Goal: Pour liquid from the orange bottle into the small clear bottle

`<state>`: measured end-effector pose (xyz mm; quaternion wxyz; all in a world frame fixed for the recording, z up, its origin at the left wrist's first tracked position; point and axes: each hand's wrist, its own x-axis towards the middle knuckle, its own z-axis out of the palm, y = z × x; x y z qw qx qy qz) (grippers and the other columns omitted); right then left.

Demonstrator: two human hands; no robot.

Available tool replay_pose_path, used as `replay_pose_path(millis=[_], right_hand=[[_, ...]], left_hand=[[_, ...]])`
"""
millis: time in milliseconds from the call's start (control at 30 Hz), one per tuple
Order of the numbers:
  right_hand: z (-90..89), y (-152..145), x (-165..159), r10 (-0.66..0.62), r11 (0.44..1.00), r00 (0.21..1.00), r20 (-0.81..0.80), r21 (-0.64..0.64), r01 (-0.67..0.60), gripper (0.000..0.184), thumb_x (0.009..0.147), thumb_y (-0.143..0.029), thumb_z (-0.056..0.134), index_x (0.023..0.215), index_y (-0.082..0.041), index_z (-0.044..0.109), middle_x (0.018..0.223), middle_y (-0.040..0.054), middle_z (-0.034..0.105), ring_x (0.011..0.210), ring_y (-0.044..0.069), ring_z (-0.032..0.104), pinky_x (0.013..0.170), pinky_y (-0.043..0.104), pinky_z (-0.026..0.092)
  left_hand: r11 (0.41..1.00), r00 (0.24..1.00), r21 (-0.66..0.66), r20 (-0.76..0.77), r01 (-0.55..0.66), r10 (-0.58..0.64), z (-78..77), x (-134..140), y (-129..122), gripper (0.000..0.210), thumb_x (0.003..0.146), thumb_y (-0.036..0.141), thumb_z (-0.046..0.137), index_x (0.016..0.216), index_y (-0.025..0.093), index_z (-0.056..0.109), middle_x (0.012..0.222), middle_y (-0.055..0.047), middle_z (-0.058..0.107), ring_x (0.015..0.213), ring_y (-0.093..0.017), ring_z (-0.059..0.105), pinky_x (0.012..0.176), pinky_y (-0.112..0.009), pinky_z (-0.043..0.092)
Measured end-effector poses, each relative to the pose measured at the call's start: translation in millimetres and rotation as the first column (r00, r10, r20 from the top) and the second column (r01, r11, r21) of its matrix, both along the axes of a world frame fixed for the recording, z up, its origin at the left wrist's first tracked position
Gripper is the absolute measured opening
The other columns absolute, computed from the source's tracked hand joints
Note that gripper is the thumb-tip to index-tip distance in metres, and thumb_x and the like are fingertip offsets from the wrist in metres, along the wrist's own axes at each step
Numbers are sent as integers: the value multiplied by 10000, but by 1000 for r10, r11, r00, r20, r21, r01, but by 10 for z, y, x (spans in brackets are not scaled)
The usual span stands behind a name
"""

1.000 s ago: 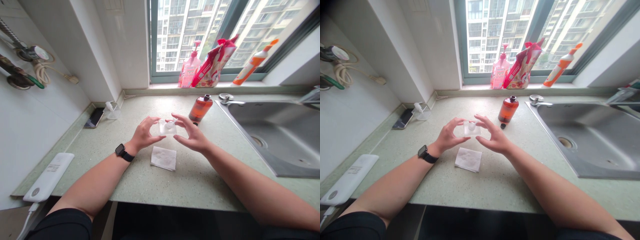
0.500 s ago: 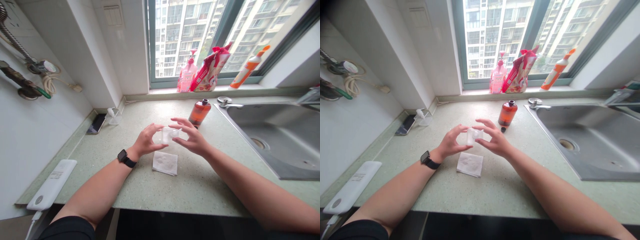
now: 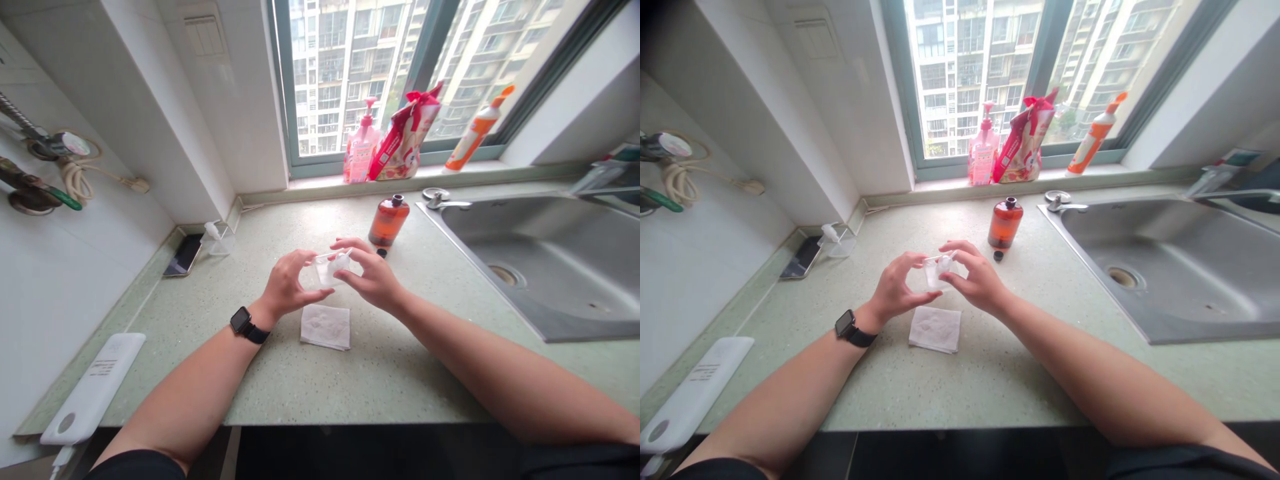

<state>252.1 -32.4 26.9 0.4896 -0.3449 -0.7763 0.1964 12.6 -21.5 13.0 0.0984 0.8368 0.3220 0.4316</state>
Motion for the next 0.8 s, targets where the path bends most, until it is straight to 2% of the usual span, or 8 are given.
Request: replay_pose_path(millis=[200, 333, 400, 500, 600, 667, 733, 800], right_hand=[[-42, -37, -95, -93, 995, 995, -30, -23, 93, 176, 969, -427, 744, 1054, -274, 755, 1223, 103, 741, 1308, 328, 661, 1136, 570, 542], [-35, -25, -80, -63, 996, 994, -91, -63, 57, 284, 995, -529, 700, 1094, -269, 758, 1203, 106, 730, 1254, 309, 678, 1105, 537, 561], [46, -9, -9, -30, 996, 992, -126, -87, 19, 336, 992, -580, 694, 1104, -271, 763, 1179, 102, 725, 1232, 298, 687, 1110, 522, 560], [277, 17, 195, -38, 995, 981, -191, -95, 20, 371, 962, -624, 721, 1104, -286, 773, 1154, 97, 714, 1218, 292, 688, 1078, 496, 585], [521, 66, 510, -171, 985, 948, -268, -13, 174, 356, 941, -630, 737, 1094, -311, 775, 1167, 85, 698, 1257, 300, 661, 1058, 490, 599], [606, 134, 778, -295, 948, 906, -303, 27, 317, 367, 958, -654, 688, 1114, -330, 766, 1203, 77, 684, 1238, 301, 662, 1087, 508, 582], [599, 234, 1084, -418, 885, 841, -344, 54, 462, 366, 962, -648, 670, 1143, -339, 747, 1241, 79, 665, 1272, 311, 636, 1115, 524, 558], [516, 354, 1394, -487, 847, 801, -348, 35, 530, 388, 978, -642, 636, 1203, -337, 717, 1308, 94, 620, 1329, 318, 586, 1183, 552, 494]], left_hand=[[999, 999, 24, -29, -43, 43, -4, 25, -13, 670, 817, 695, 850, 1239, 235, 607, 1043, -61, 752, 895, -248, 776, 902, -441, 628], [1000, 1000, -8, -24, 19, -19, 33, -38, 2, 761, 820, 775, 800, 1326, 242, 601, 1125, -86, 755, 931, -264, 769, 916, -458, 623], [997, 998, -48, 3, 57, -57, 47, -86, 22, 757, 910, 777, 694, 1427, 240, 562, 1269, -132, 725, 1032, -286, 761, 973, -484, 612], [991, 997, -117, 18, 72, -70, 43, -149, 62, 593, 1049, 664, 540, 1462, 239, 543, 1305, -140, 700, 1066, -271, 754, 990, -475, 604], [988, 1000, -154, 29, 15, -11, 27, -174, 93, 474, 1078, 557, 534, 1436, 246, 546, 1290, -119, 696, 1042, -251, 753, 995, -476, 603], [987, 1000, -161, 22, 0, 3, 24, -172, 97, 430, 1073, 514, 555, 1412, 249, 560, 1282, -111, 696, 1032, -247, 752, 996, -477, 604], [987, 1000, -158, 9, 7, -6, 34, -162, 91, 405, 1057, 488, 582, 1385, 252, 583, 1275, -107, 699, 1023, -248, 755, 996, -474, 608], [988, 1000, -156, 0, 18, -18, 51, -154, 83, 376, 1044, 465, 601, 1354, 252, 613, 1266, -100, 703, 1017, -248, 760, 1005, -470, 610]])
